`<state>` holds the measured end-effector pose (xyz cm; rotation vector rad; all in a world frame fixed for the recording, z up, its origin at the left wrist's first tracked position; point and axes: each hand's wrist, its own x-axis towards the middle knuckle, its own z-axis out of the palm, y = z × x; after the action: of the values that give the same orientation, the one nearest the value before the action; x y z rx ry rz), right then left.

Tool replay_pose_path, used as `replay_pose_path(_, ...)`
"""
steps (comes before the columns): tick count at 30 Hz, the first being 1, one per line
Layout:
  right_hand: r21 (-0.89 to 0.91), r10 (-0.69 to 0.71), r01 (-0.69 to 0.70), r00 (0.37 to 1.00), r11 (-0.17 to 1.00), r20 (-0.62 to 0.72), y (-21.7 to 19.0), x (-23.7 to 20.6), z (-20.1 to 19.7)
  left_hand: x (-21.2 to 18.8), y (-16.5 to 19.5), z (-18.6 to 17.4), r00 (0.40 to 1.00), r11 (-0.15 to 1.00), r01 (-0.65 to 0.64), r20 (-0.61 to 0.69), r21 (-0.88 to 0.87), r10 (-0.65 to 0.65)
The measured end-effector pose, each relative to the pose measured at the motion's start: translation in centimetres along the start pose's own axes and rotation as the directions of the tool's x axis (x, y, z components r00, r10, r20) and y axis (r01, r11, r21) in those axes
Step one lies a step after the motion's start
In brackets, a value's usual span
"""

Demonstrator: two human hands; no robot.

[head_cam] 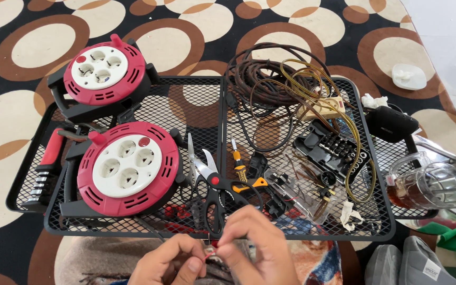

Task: The person repairs an extension cord on a tray, using pliers to strip insulation from a red wire and scissors to cut it, then twists the wire strands by hand and works on the plug and switch components of the cord reels.

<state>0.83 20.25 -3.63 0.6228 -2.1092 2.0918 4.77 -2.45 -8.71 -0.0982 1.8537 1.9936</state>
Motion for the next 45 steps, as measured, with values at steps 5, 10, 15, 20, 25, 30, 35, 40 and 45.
replay_pose_path(5,-0.269,0.097,-0.167,0.962,0.949,-0.256,0.5,1.0,0.4,-0.1,-0.2,0.4,0.993,0.998,-0.034,-0.119,-0.054,0.028)
replay_pose_path(10,-0.798,-0.036,0.053,0.999,0.6,0.039,0.9,1.8,1.6,-0.4,0.0,0.0,0.972,1.0,0.006,-0.235,-0.007,-0.007)
replay_pose_path(15,-0.883,0.054,0.031,0.997,0.468,0.063,1.0,2.6,2.9,-0.9,0.1,-0.3,0.965,0.998,0.033,-0.257,-0.058,-0.047)
replay_pose_path(20,-0.938,0.116,0.024,0.991,0.346,0.068,0.6,3.4,3.8,-1.1,0.2,-0.7,0.955,0.996,0.042,-0.29,-0.077,-0.062)
replay_pose_path(25,-0.954,0.006,0.037,0.999,0.297,0.041,-0.4,4.5,3.6,-1.3,0.3,-0.9,0.951,0.996,0.004,-0.306,-0.084,-0.03)
replay_pose_path(30,-0.948,0.222,0.007,0.972,0.319,0.082,-1.1,5.3,3.0,-1.5,0.2,-1.2,0.939,0.996,0.034,-0.338,-0.078,-0.059)
replay_pose_path(35,-0.949,0.311,-0.018,0.946,0.316,0.086,-1.3,5.9,3.3,-1.6,-0.5,-1.1,0.943,0.995,-0.031,-0.333,-0.09,-0.001)
replay_pose_path(40,-0.928,0.218,-0.02,0.974,0.373,0.067,-1.7,5.6,3.3,-1.7,-0.8,-1.6,0.94,0.995,-0.076,-0.337,-0.064,0.05)
replay_pose_path(45,-0.828,0.282,-0.175,0.959,0.532,-0.022,-1.6,4.2,0.3,-1.4,0.1,-1.4,0.902,0.989,-0.149,-0.409,0.009,0.14)
